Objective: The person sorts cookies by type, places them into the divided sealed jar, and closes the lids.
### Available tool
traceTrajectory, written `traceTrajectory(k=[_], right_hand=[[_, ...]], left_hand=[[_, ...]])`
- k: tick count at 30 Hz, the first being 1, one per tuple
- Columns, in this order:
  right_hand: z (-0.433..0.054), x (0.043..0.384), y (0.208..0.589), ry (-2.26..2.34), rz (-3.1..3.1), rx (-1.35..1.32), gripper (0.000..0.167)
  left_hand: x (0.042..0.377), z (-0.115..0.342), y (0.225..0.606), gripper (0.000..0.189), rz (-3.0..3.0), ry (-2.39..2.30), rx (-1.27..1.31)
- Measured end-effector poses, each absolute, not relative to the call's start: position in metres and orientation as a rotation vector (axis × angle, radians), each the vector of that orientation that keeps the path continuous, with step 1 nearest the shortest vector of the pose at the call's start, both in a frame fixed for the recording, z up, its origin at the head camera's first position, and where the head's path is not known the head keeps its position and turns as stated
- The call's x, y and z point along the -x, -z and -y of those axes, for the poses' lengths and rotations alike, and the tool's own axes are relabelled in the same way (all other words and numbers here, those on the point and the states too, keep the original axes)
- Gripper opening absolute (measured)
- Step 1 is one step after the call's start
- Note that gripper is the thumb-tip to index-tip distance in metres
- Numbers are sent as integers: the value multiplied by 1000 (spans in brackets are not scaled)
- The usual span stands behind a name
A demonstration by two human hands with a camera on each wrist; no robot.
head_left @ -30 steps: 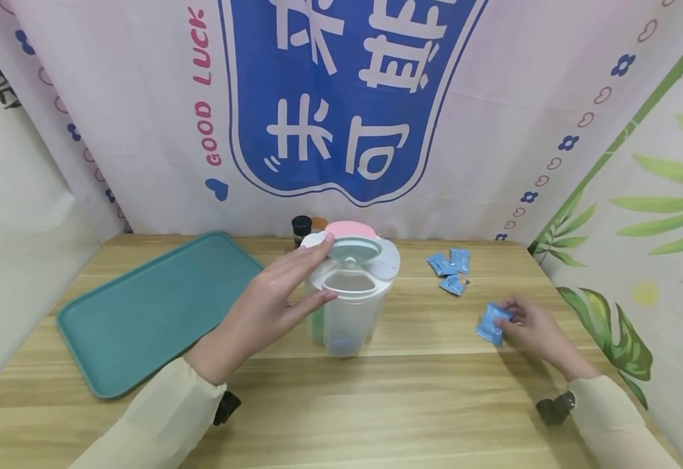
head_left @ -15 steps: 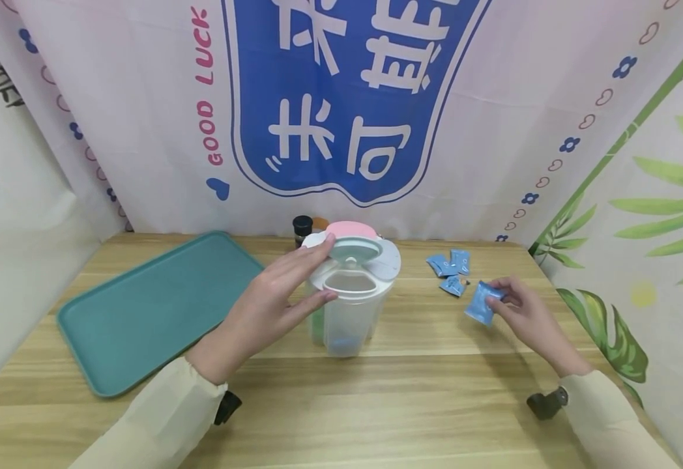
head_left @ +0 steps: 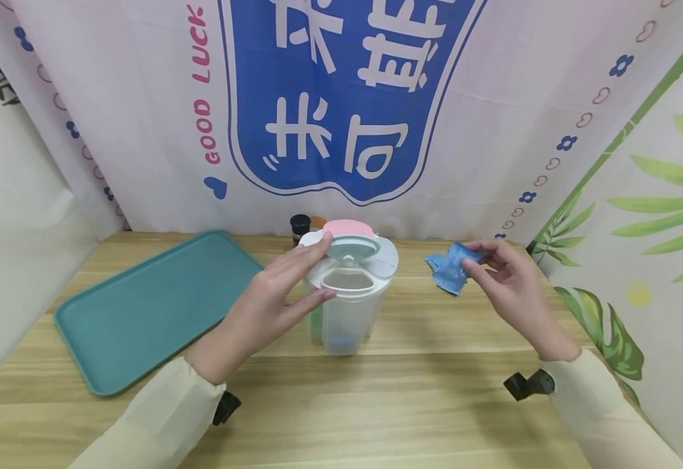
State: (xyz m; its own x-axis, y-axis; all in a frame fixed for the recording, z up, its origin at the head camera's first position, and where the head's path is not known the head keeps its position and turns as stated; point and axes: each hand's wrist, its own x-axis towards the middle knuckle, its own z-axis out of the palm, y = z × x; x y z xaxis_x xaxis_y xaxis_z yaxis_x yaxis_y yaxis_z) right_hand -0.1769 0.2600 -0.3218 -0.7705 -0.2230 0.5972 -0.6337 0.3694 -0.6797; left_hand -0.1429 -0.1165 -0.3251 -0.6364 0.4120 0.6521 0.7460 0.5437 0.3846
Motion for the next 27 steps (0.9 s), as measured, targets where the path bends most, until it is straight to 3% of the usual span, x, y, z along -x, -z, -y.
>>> traceTrajectory(k=[12,27], right_hand=[[-202,158,273,-1425,1984,-1024,20],[-154,159,269,-1399,2016,-1171,20]], left_hand=[[142,116,324,79,2287,910,924],[144,118,327,79,2252,940,951]])
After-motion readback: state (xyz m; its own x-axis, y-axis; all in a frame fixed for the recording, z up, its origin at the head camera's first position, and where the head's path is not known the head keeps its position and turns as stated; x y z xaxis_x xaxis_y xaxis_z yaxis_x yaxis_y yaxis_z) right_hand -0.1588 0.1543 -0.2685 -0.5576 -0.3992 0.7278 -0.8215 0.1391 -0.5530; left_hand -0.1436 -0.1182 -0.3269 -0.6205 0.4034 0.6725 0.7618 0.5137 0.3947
